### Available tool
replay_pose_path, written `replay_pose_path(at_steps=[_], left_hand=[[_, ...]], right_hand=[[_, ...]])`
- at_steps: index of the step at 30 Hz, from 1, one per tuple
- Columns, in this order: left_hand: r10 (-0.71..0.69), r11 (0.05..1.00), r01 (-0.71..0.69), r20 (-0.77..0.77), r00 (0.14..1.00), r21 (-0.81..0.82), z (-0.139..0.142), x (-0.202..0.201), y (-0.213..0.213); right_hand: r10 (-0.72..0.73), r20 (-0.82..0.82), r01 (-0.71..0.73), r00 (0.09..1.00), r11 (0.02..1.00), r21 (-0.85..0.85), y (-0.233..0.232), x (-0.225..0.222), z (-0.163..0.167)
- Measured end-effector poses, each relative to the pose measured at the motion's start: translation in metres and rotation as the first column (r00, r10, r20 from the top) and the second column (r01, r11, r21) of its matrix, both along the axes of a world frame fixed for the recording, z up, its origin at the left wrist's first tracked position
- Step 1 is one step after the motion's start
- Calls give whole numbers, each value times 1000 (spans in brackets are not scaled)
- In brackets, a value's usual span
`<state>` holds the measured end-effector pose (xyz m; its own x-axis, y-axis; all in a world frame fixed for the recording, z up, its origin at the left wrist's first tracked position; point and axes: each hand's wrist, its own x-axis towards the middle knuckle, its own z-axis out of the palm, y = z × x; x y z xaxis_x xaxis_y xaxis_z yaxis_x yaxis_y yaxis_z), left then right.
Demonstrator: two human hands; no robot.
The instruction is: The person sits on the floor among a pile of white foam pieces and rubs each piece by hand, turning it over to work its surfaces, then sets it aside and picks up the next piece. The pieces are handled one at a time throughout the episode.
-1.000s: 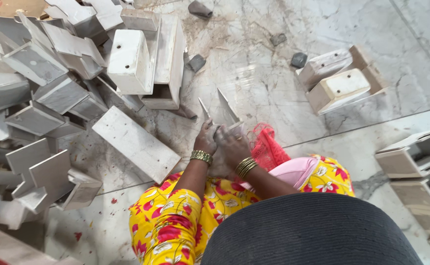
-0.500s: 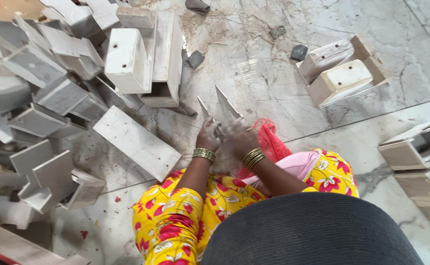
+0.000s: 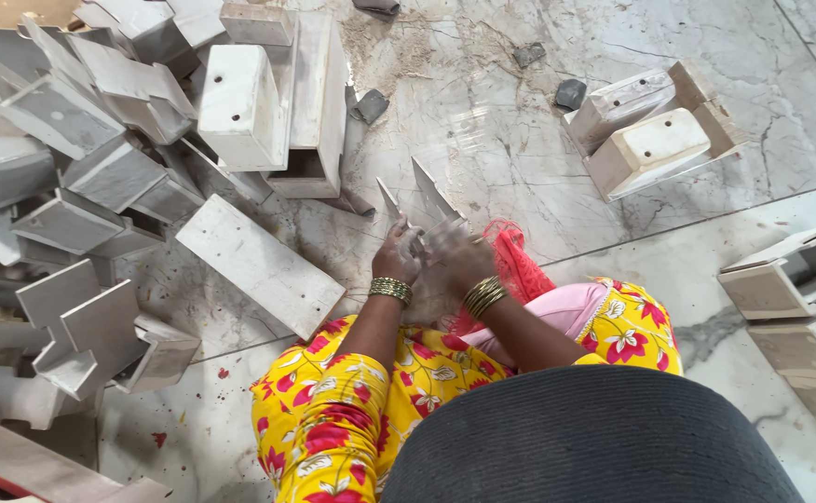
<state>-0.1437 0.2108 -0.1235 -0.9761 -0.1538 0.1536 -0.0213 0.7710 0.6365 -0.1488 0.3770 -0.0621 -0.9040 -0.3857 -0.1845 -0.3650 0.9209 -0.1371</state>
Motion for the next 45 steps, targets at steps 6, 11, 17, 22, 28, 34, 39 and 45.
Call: replay_pose_path(at_steps=[6,11,17,22,28,34,39,45], left_hand=[[-26,1000,26,-25,999,4,-3,-3,6],[-20,1000,19,-66,998,-12,-10,-4,4],[-35,999,35,8,999,-18,5,4,8],[-44,999,45,7,999,-9,1,-1,7],[-47,999,46,154,987,11,41,4,-4],[90,909,100,426,900,-404,94,12,4],[-114,947,158,166,980,-279,46,-1,9],[-308,571,153,37,951,807,-10,-10,2]], right_hand=[[-1,-201,-13,980,998,-67,8,-8,-7],[143,-118,-138,983,989,48,-11,26,-2],[-116,-73,116,990,993,-7,8,-13,26],[138,22,-140,990,969,204,-5,13,1],[400,64,-219,914,620,-753,22,-4,-25],[84,0,-58,996,691,-721,77,-43,-14],[87,192,38,978,824,-565,61,-38,-24],[154,68,-97,986,847,-522,45,-24,-16]])
